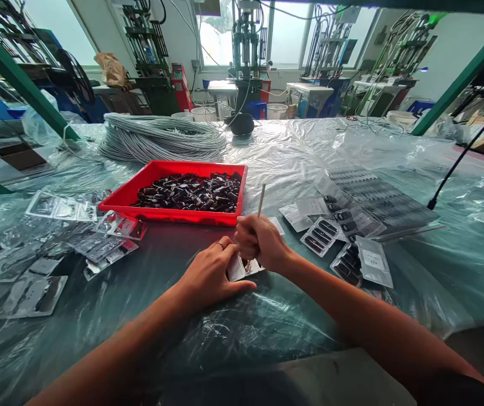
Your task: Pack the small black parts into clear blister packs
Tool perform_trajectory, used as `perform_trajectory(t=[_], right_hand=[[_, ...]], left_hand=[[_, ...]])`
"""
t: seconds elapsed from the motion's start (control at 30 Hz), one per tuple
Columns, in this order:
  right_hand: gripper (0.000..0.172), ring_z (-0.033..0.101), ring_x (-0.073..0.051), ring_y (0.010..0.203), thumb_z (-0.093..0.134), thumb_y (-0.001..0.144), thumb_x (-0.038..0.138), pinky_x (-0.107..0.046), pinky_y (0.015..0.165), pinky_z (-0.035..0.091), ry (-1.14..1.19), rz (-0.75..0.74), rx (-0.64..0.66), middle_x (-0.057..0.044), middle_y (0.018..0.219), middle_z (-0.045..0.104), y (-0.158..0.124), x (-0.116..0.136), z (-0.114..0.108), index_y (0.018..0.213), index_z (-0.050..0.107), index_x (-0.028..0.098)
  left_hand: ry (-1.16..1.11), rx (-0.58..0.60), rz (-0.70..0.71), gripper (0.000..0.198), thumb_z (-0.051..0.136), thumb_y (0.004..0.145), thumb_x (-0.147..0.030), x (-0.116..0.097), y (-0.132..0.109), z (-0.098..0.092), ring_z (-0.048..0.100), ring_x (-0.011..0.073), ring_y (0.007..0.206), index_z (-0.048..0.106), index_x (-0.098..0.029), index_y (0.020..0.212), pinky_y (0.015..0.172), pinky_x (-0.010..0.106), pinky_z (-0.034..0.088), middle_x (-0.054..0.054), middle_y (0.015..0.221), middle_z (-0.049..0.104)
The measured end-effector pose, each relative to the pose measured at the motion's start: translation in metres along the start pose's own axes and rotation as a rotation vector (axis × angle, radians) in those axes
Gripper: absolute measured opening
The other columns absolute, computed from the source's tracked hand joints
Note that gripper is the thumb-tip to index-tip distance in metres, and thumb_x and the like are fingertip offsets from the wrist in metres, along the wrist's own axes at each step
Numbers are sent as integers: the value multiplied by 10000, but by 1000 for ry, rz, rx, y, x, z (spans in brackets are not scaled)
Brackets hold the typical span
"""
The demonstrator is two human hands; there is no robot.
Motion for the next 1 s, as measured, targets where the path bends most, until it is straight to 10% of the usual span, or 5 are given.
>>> perform_trajectory(t=[0.3, 1.0], right_hand=[[576, 162, -61, 400, 608, 824, 384, -252, 424, 159, 79, -415, -99, 70, 425, 170, -9, 15, 5, 403, 267, 187], [515, 245, -73, 392, 543, 856, 414, -260, 430, 205, -214, -406, -177, 62, 410, 256, 8, -21, 7, 429, 336, 216]], left_hand=[[-84, 38, -81, 548, 736, 770, -470, 18, -1, -4, 622, 285, 1023, 584, -164, 1199, 869, 395, 515, 112, 1156, 578], [-375, -167, -31, 283, 797, 677, -317, 15, 7, 7, 598, 184, 832, 664, -185, 890, 757, 304, 514, 28, 934, 603]])
Point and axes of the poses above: each hand's wrist, its own y-axis towards the middle knuckle, its own z-axis out of the palm, x = y × z, the point moved 5 cm from there along y, towards the middle knuckle
